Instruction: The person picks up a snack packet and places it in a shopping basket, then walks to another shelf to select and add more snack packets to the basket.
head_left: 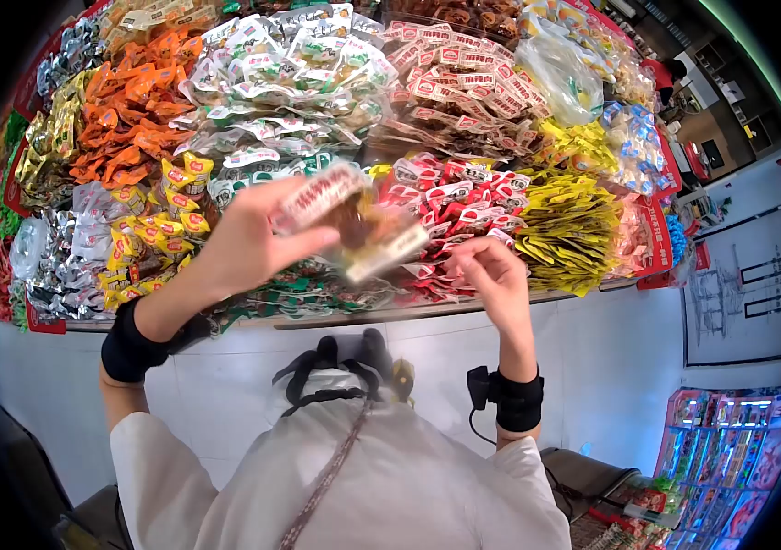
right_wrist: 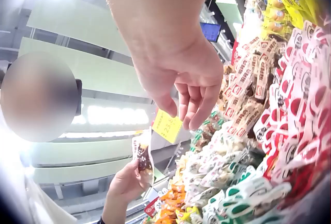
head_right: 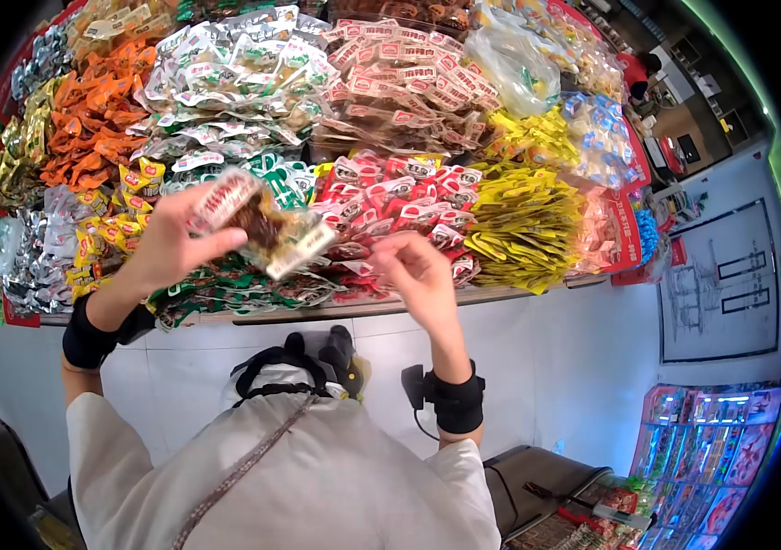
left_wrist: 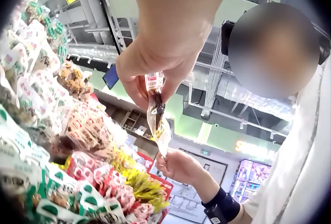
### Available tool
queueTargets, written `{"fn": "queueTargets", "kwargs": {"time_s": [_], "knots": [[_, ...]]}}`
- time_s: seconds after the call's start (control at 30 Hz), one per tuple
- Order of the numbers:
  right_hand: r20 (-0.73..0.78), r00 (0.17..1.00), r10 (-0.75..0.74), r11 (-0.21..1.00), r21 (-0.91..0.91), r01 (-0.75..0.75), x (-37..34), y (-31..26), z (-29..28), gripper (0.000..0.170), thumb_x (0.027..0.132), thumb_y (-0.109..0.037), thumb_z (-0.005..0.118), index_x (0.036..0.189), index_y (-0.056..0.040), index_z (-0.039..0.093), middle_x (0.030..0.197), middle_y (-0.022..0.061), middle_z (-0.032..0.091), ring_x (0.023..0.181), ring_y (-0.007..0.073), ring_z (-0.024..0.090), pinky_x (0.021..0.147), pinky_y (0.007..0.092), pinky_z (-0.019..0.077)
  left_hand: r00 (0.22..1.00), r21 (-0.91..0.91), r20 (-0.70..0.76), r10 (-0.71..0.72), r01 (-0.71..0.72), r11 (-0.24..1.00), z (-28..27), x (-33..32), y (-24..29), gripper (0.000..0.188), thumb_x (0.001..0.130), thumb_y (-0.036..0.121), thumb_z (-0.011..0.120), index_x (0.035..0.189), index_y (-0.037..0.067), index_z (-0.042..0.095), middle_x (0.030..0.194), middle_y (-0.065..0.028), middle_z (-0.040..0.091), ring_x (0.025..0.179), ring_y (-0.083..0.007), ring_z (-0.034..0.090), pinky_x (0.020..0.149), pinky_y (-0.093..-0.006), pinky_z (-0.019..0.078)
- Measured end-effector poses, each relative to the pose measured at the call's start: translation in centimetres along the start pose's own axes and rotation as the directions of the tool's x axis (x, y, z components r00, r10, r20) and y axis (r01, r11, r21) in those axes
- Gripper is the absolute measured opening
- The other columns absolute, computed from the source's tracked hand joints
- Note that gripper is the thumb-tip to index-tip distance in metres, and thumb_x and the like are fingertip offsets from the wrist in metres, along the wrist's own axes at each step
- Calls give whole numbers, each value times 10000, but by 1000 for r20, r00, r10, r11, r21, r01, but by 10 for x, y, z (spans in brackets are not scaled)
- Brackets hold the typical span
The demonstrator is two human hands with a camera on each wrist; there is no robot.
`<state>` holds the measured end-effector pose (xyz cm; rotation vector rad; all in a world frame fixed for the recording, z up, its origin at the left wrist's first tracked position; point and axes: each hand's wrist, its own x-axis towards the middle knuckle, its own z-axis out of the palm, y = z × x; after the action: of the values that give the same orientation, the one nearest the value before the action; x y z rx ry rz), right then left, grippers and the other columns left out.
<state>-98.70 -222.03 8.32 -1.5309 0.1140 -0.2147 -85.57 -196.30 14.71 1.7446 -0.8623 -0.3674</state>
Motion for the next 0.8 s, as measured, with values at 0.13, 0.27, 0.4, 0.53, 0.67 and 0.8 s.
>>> {"fn": "queueTargets", "kwargs": {"time_s": [0.13, 0.27, 0.4, 0.53, 0.67, 0.8], "knots": [[-72, 995, -76, 981, -184, 62, 46, -23, -42, 76, 827, -39, 537, 886, 2, 562, 806, 42, 603, 721, 80, 559, 633, 201, 453, 981, -55, -184, 65, -76, 996, -13, 54, 14, 370, 754, 142, 660, 1081, 9, 548, 856, -32, 618, 745, -75, 550, 679, -226, 449], [-85, 969, -231, 866, -472, 165, 104, -46, -72, 92, 790, -58, 577, 867, -10, 588, 775, 22, 607, 699, 69, 547, 632, 194, 424, 929, 365, -223, 295, -201, 909, -22, 114, 23, 336, 772, 217, 651, 1031, 20, 568, 774, -7, 596, 667, -48, 526, 620, -210, 428], [51, 935, -350, 658, -697, 284, 155, -47, -81, 213, 743, -56, 588, 951, -14, 600, 825, 122, 624, 764, 175, 607, 718, 292, 471, 945, 421, -190, 265, -166, 892, -17, 168, 24, 326, 771, 228, 650, 1012, 23, 573, 738, -7, 591, 650, -54, 525, 600, -219, 425], [121, 903, -412, 488, -808, 331, 192, -29, -79, 244, 714, -67, 584, 956, -44, 610, 886, 163, 617, 810, 296, 600, 727, 346, 469, 920, 501, -173, 350, -224, 836, -7, 205, 15, 306, 753, 215, 660, 977, 21, 582, 746, -29, 608, 656, -73, 532, 627, -238, 435], [113, 927, -356, 386, -886, 256, 204, -27, -67, 164, 710, -109, 599, 862, -99, 658, 744, 135, 625, 737, 309, 599, 674, 364, 475, 923, 531, -181, 338, -198, 824, -4, 225, 3, 296, 748, 202, 663, 957, 9, 583, 754, -41, 616, 656, -79, 533, 632, -241, 434], [178, 875, -451, 265, -909, 321, 211, -24, -54, 101, 697, -126, 594, 750, -128, 680, 669, 120, 617, 657, 294, 604, 629, 370, 480, 950, 529, -123, 287, -182, 829, -5, 236, -6, 300, 727, 186, 678, 938, -4, 582, 741, -49, 616, 649, -83, 533, 628, -247, 431]]}}
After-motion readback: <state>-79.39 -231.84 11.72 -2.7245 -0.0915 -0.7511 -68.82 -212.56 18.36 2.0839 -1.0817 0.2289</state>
